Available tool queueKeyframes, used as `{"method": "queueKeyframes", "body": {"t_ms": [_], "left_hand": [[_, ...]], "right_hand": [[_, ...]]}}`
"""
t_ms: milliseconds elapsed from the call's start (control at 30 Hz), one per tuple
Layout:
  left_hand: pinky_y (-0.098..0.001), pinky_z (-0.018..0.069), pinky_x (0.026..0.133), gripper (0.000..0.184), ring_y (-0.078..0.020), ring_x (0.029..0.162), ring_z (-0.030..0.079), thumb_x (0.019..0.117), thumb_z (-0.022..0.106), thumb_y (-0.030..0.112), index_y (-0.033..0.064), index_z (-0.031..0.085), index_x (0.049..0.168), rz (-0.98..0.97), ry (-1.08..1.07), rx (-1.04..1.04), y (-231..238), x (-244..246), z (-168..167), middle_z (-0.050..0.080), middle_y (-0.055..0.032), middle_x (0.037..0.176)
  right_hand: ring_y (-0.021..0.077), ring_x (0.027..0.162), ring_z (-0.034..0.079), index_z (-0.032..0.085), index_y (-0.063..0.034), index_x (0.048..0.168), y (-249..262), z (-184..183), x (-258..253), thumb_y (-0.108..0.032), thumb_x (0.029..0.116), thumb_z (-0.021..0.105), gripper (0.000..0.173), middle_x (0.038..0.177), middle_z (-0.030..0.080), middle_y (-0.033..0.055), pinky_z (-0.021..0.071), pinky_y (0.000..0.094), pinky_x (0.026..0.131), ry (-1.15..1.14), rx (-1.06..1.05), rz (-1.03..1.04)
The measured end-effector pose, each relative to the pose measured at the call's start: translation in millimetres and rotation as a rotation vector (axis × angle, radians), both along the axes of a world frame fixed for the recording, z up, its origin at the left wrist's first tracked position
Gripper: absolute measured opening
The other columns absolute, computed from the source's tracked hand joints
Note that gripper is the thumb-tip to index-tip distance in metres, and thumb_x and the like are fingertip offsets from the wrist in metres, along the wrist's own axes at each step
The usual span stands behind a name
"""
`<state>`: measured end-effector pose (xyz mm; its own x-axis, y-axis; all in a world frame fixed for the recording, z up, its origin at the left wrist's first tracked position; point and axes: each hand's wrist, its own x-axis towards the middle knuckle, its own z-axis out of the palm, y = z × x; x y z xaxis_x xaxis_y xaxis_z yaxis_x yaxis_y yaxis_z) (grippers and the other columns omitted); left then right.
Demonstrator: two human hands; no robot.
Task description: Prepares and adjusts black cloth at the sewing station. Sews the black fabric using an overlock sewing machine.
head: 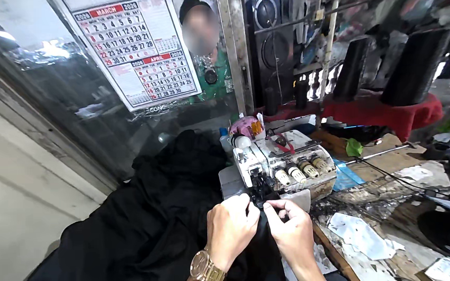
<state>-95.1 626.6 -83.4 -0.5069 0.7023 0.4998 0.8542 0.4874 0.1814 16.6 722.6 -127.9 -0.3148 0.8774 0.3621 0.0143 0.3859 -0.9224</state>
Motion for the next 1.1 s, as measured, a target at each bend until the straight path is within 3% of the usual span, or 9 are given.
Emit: {"method": "queueKeyframes", "body": {"t_ms": [233,367,433,533,667,900,933,1033,1100], "left_hand": [[-0.0374,0.0445,0.046,0.032,-0.0104,0.056,0.058,0.0938,0.053,0.037,0.0227,0.06,0.066,0.04,0.021,0.039,4,2,2,0.054,0.0075,0.06],[-0.0386,0.0489,0.05,0.031,-0.0115,0.062,0.062,0.0946,0.052,0.04,0.0222,0.064,0.072,0.029,0.012,-0.038,-1,1,6,0.059,0.0058,0.065],[-0.0405,0.0553,0.063,0.031,-0.0141,0.076,0.067,0.0957,0.053,0.045,0.0229,0.072,0.084,0.039,0.071,-0.1,-7,3,16,0.064,0.0048,0.077],[-0.0453,0.0493,0.086,0.028,-0.0182,0.1,0.062,0.0975,0.057,0.043,0.0247,0.076,0.107,-0.016,0.17,-0.063,-23,13,27,0.069,0.0055,0.101],[-0.0381,0.0479,0.082,0.024,-0.0113,0.096,0.062,0.0994,0.056,0.037,0.0278,0.078,0.105,-0.115,0.128,0.069,-26,32,9,0.069,0.0088,0.097],[-0.0358,0.0502,0.082,0.024,-0.0123,0.097,0.062,0.1033,0.053,0.034,0.0242,0.075,0.1,-0.177,0.074,0.056,-30,17,-3,0.068,0.0074,0.097],[-0.0352,0.0499,0.082,0.024,-0.0115,0.097,0.062,0.1036,0.053,0.034,0.0243,0.075,0.1,-0.182,0.073,0.064,-32,16,-2,0.068,0.0078,0.097],[-0.0339,0.0503,0.083,0.023,-0.0108,0.097,0.062,0.1028,0.056,0.035,0.0253,0.076,0.099,-0.18,0.081,0.098,-33,16,-5,0.068,0.0083,0.096],[-0.0347,0.0499,0.083,0.022,-0.0111,0.097,0.062,0.1025,0.057,0.036,0.0256,0.076,0.099,-0.191,0.088,0.103,-31,15,-8,0.068,0.0081,0.096]], "right_hand": [[-0.0003,0.065,0.064,0.08,-0.0226,0.09,-1,-2,-5,-0.032,0.0873,0.071,0.013,0.078,0.072,-0.0133,0.055,0.0233,0.058,-0.007,0.03,-0.02],[0.0032,0.056,0.056,0.077,-0.0186,0.096,-2,-4,-1,-0.034,0.0905,0.07,0.018,0.07,0.064,-0.0106,0.0492,0.0247,0.051,0.0,0.015,0.015],[0.0049,0.057,0.059,0.072,-0.0153,0.104,-5,-3,10,-0.036,0.0943,0.066,0.024,0.071,0.064,-0.0086,0.0511,0.0251,0.052,-0.019,-0.024,0.087],[0.0059,0.064,0.067,0.066,-0.0127,0.113,-11,0,31,-0.034,0.0938,0.069,0.028,0.081,0.071,-0.0062,0.0573,0.0245,0.053,0.002,-0.067,0.242],[0.0081,0.06,0.066,0.066,-0.0142,0.112,-7,1,43,-0.025,0.0914,0.074,0.025,0.078,0.072,-0.0054,0.0573,0.0253,0.051,0.038,-0.055,0.338],[0.0058,0.064,0.064,0.072,-0.0182,0.113,3,1,54,-0.024,0.0984,0.065,0.017,0.082,0.071,-0.0067,0.0561,0.0242,0.056,-0.007,0.055,0.443],[0.004,0.067,0.064,0.074,-0.0198,0.115,3,-1,53,-0.024,0.0996,0.063,0.02,0.087,0.072,-0.0078,0.0559,0.0235,0.059,-0.016,0.1,0.444],[-0.0007,0.1,0.069,0.074,-0.0273,0.127,4,-7,54,-0.025,0.103,0.056,0.03,0.115,0.075,-0.0125,0.0597,0.0243,0.088,-0.099,0.254,0.415],[-0.0012,0.105,0.069,0.073,-0.0274,0.13,0,-8,55,-0.026,0.1037,0.054,0.032,0.118,0.075,-0.0124,0.0593,0.0254,0.093,-0.147,0.296,0.358]]}}
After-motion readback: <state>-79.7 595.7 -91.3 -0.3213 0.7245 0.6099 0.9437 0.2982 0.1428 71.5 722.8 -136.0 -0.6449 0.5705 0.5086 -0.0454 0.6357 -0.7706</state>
